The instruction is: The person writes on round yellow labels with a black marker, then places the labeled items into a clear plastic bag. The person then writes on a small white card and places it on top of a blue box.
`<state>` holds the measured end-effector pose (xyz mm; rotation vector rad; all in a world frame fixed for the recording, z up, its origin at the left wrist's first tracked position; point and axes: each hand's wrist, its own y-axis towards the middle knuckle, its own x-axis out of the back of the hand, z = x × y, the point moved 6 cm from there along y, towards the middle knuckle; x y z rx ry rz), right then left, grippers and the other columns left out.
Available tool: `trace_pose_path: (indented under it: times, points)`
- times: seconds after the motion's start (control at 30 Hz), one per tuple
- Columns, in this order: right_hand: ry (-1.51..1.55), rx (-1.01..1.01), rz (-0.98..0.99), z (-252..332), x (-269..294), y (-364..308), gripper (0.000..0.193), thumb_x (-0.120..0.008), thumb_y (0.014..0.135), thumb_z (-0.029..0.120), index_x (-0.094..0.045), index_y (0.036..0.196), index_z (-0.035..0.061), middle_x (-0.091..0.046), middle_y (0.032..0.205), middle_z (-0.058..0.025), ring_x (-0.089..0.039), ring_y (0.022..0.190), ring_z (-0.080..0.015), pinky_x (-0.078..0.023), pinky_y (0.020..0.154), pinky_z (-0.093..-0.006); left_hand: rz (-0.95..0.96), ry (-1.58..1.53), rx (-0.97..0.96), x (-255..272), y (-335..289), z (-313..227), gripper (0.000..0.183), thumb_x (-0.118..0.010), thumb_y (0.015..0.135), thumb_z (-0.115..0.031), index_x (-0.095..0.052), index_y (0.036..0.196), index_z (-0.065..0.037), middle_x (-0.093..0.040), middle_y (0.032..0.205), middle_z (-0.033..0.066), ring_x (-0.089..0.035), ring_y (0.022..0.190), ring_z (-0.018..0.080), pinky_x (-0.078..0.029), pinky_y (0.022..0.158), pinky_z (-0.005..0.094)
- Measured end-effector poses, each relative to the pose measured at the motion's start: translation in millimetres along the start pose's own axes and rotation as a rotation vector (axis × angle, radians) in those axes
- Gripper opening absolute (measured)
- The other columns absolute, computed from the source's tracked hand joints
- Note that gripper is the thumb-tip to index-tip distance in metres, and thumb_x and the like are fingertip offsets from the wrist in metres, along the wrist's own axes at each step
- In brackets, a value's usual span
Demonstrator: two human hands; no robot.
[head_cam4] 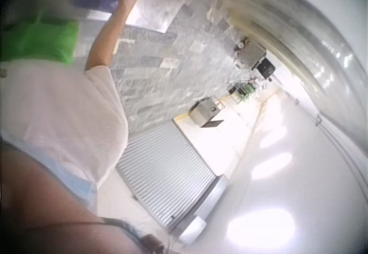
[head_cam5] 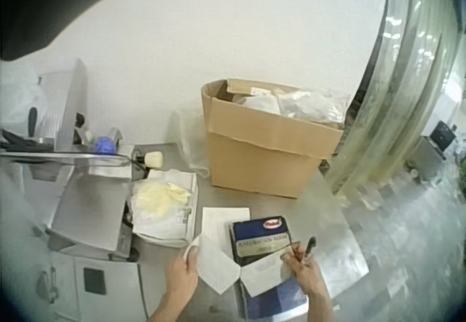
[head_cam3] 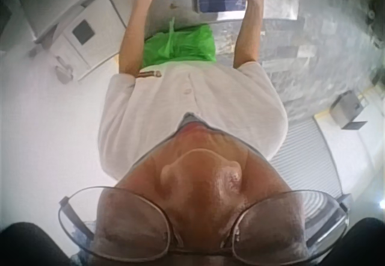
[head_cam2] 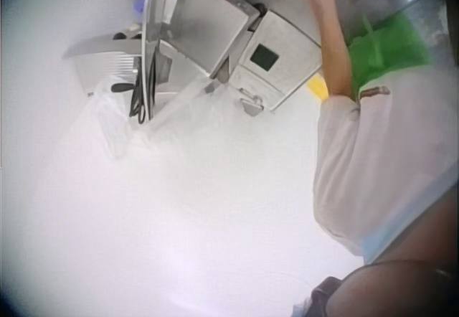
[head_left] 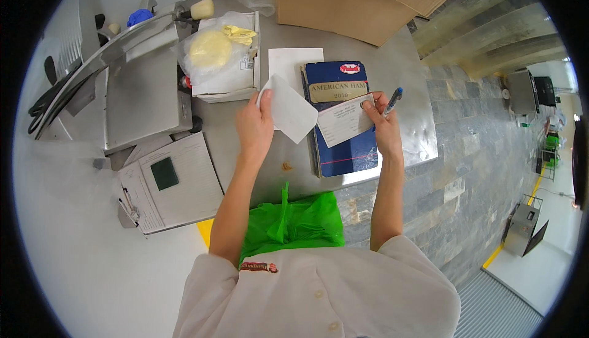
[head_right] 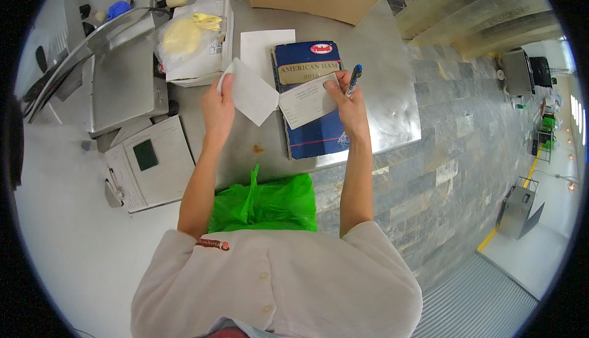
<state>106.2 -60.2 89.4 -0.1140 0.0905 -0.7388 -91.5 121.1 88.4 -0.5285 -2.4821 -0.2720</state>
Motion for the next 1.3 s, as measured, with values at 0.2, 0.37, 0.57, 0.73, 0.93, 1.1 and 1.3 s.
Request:
trace_pose_path:
  times: [0.2,0.37,0.57,0.73,0.93,1.1,1.3]
  points:
    - [0.017,0.09,-0.196,-10,-5,7,0.01,-0.054,0.088,0.009,-0.053,0.097,0.0041,-0.058,0.09,-0.001,-0.051,0.087,-0.0097,-0.037,0.085,-0.0248,-0.317,-0.044,0.159,52,-1,53,0.041,-0.045,0.093,-0.035,-0.062,0.098,0.002,-0.063,0.076,0.0189,-0.06,0.066,0.0287,-0.046,0.063,0.0352]
    - [-0.074,-0.011,-0.196,-9,15,24,0.019,-0.059,0.085,0.015,-0.054,0.101,0.004,-0.056,0.091,-0.0015,-0.049,0.086,-0.0098,-0.036,0.083,-0.0252,-0.369,-0.023,0.068,114,4,36,0.044,-0.044,0.093,-0.038,-0.062,0.101,0.002,-0.064,0.076,0.0176,-0.061,0.069,0.0307,-0.047,0.065,0.0359]
    - [-0.443,-0.087,0.133,1,-63,80,0.04,-0.061,0.082,0.026,-0.056,0.111,-0.0019,-0.061,0.101,-0.0124,-0.056,0.094,-0.0196,-0.041,0.083,-0.0304,-0.219,0.31,0.05,85,2,-9,0.035,-0.044,0.093,-0.036,-0.059,0.113,-0.012,-0.057,0.055,0.0125,-0.057,0.052,0.0308,-0.046,0.054,0.0378]
    - [-0.875,0.141,0.165,2,-77,158,0.045,-0.058,0.084,0.027,-0.053,0.121,0.0021,-0.06,0.106,-0.0138,-0.054,0.101,-0.0216,-0.04,0.088,-0.0305,-0.049,0.485,-0.541,13,-32,-71,0.038,-0.053,0.086,-0.025,-0.051,0.122,-0.014,-0.057,0.054,0.0056,-0.052,0.042,0.0199,-0.042,0.045,0.0319]
    - [-0.593,0.244,0.162,39,-56,148,0.033,-0.052,0.089,0.019,-0.055,0.117,0.0022,-0.06,0.105,-0.0104,-0.057,0.096,-0.0184,-0.045,0.08,-0.0287,0.268,0.319,-0.559,-100,-40,-62,0.048,-0.061,0.081,-0.034,-0.05,0.123,-0.012,-0.06,0.072,0.0098,-0.061,0.07,0.0274,-0.046,0.066,0.0391]
    - [-0.903,0.128,-0.048,-14,20,117,0.029,-0.065,0.077,0.018,-0.065,0.104,0.0079,-0.064,0.093,-0.0152,-0.06,0.087,-0.0271,-0.045,0.076,-0.0329,0.29,-0.002,-0.183,-89,-7,-20,0.047,-0.062,0.079,-0.03,-0.051,0.116,-0.004,-0.058,0.099,0.0185,-0.053,0.099,0.032,-0.043,0.081,0.0425]
    - [-1.137,0.328,0.114,-16,-59,85,0.042,-0.075,0.066,0.028,-0.067,0.105,0.0132,-0.056,0.116,-0.0127,-0.048,0.109,-0.0324,-0.036,0.096,-0.037,0.055,0.174,-0.102,-91,23,35,0.045,-0.057,0.083,-0.021,-0.043,0.122,-0.005,-0.039,0.13,0.0194,-0.036,0.12,0.0423,-0.029,0.102,0.0433]
